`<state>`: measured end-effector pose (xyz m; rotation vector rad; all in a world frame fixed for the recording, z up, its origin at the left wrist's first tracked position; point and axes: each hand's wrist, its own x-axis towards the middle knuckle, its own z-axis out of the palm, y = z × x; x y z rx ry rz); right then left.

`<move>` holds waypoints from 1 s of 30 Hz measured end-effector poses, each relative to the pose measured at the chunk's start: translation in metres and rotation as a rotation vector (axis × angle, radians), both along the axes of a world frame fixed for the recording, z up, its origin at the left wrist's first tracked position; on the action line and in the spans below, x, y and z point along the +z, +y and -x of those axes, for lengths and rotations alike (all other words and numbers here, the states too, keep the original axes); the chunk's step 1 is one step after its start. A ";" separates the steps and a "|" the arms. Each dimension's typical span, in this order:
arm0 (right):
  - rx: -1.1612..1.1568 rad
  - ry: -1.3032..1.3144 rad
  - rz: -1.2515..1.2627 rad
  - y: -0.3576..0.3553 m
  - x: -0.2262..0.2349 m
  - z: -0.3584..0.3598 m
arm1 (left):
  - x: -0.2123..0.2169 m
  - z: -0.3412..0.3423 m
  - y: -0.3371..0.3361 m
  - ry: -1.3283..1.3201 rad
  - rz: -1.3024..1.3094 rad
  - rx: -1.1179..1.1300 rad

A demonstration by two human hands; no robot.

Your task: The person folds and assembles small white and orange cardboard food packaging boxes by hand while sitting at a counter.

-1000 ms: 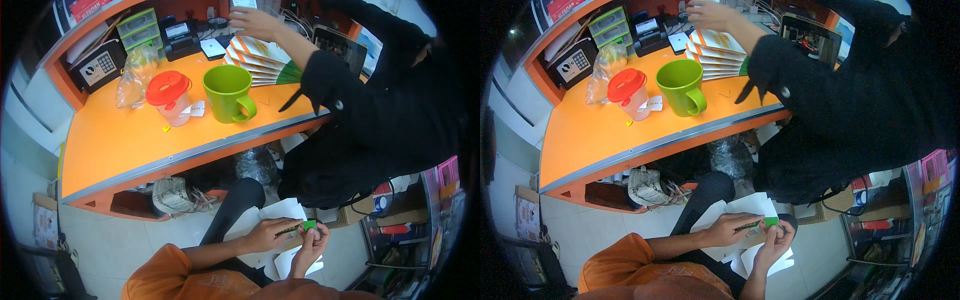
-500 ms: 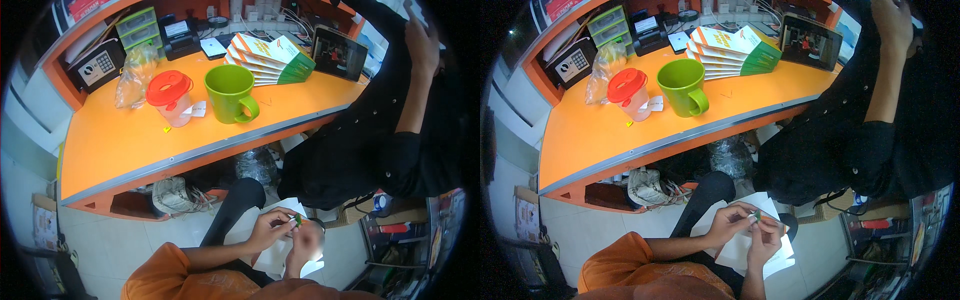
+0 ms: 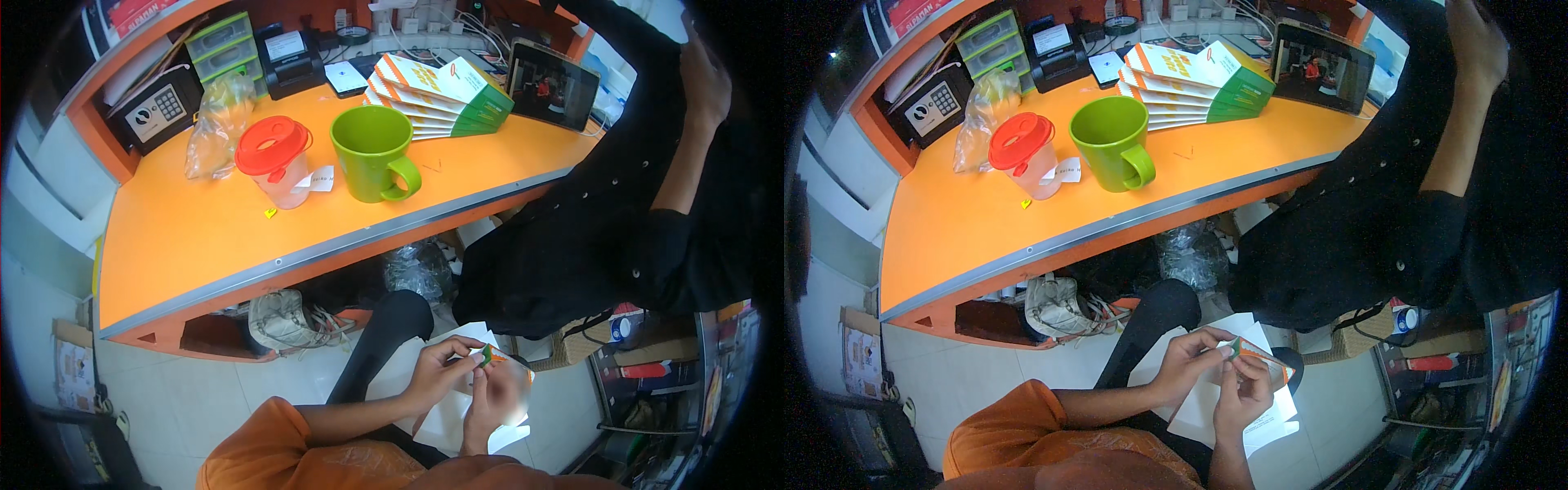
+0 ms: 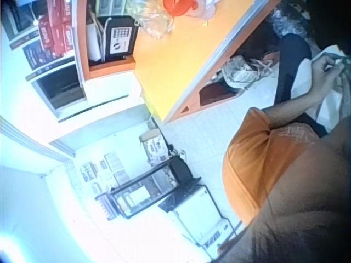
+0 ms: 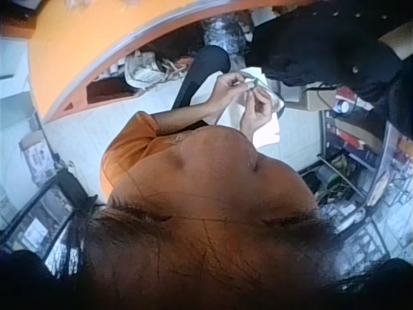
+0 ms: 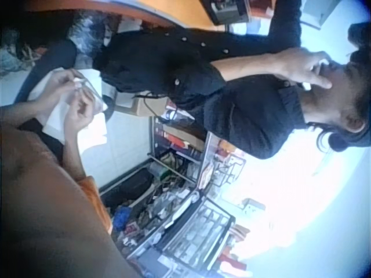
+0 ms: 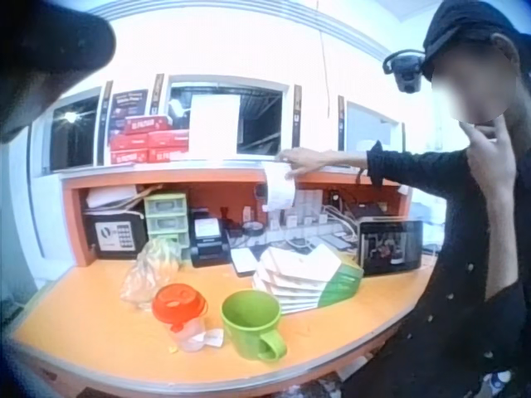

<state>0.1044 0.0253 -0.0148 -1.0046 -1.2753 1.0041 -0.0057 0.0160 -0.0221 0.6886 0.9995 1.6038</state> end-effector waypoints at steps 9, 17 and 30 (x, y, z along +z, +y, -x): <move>-0.054 -0.208 -0.091 -0.005 0.012 -0.004 | 0.006 -0.006 0.000 -0.035 0.007 -0.059; -0.021 -0.332 -0.223 -0.007 0.008 -0.015 | 0.006 -0.016 -0.002 -0.080 -0.027 -0.074; -0.137 -0.367 -0.319 -0.004 0.005 -0.021 | 0.010 -0.017 0.000 0.018 -0.071 -0.117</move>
